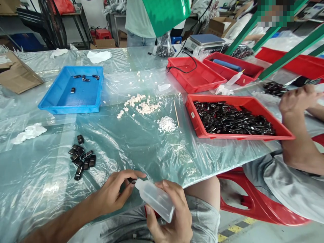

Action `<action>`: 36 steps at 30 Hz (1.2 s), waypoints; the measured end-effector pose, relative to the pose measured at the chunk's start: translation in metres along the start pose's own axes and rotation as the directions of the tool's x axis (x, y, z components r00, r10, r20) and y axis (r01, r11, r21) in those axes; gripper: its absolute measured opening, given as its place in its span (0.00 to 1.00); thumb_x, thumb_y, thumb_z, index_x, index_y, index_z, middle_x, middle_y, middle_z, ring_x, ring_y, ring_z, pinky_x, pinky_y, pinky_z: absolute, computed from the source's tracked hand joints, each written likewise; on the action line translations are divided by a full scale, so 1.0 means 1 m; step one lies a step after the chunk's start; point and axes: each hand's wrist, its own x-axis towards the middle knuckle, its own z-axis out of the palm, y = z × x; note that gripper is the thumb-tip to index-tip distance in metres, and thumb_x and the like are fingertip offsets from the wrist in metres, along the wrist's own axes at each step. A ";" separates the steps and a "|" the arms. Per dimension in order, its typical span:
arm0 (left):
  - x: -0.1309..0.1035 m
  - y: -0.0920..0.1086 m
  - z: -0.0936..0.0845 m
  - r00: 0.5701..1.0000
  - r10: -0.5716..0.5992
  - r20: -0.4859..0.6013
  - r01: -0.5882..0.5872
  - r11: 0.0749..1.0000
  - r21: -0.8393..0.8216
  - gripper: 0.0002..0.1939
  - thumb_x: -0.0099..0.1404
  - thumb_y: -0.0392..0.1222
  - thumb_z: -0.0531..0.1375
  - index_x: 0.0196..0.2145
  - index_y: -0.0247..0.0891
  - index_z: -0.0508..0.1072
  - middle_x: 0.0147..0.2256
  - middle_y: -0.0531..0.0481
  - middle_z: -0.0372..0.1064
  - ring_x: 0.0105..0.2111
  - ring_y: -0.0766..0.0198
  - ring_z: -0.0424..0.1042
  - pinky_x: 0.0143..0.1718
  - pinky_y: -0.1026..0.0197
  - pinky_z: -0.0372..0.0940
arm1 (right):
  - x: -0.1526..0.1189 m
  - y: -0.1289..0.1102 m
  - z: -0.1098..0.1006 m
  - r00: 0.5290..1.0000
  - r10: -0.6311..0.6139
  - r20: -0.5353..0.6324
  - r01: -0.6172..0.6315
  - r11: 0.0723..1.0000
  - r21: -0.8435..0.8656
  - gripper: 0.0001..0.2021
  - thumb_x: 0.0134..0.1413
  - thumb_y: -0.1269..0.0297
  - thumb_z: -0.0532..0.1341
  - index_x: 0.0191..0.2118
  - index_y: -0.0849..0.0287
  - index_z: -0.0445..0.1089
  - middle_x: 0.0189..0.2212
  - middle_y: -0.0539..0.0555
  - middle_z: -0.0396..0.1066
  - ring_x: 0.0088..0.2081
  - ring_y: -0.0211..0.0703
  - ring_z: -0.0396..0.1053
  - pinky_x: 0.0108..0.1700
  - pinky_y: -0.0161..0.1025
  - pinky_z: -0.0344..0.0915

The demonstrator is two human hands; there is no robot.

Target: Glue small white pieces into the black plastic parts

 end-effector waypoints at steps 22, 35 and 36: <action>0.001 0.005 -0.005 0.999 0.027 0.036 -0.033 0.983 0.179 0.16 0.84 0.40 0.47 0.64 0.41 0.62 0.48 0.47 0.84 0.32 0.64 0.83 0.35 0.62 0.77 | -0.010 -0.009 -0.008 0.997 -0.032 0.075 0.045 0.985 -0.168 0.46 0.54 0.70 0.65 0.75 0.31 0.54 0.44 0.59 0.76 0.42 0.63 0.75 0.34 0.59 0.80; 0.002 -0.006 0.001 0.988 0.151 0.029 -0.153 0.981 0.120 0.17 0.79 0.31 0.53 0.62 0.40 0.65 0.51 0.44 0.84 0.42 0.58 0.87 0.40 0.59 0.82 | -0.007 -0.013 -0.007 0.998 0.051 0.039 -0.047 0.994 -0.097 0.44 0.56 0.70 0.64 0.77 0.41 0.55 0.44 0.61 0.73 0.41 0.59 0.74 0.36 0.54 0.77; 0.002 -0.007 0.001 0.987 0.159 0.030 -0.162 0.979 0.123 0.18 0.79 0.31 0.53 0.62 0.40 0.65 0.51 0.44 0.84 0.43 0.57 0.87 0.40 0.59 0.82 | -0.007 -0.013 -0.007 0.998 0.047 0.037 -0.043 0.994 -0.100 0.44 0.56 0.70 0.65 0.77 0.42 0.55 0.43 0.61 0.73 0.41 0.58 0.74 0.36 0.54 0.77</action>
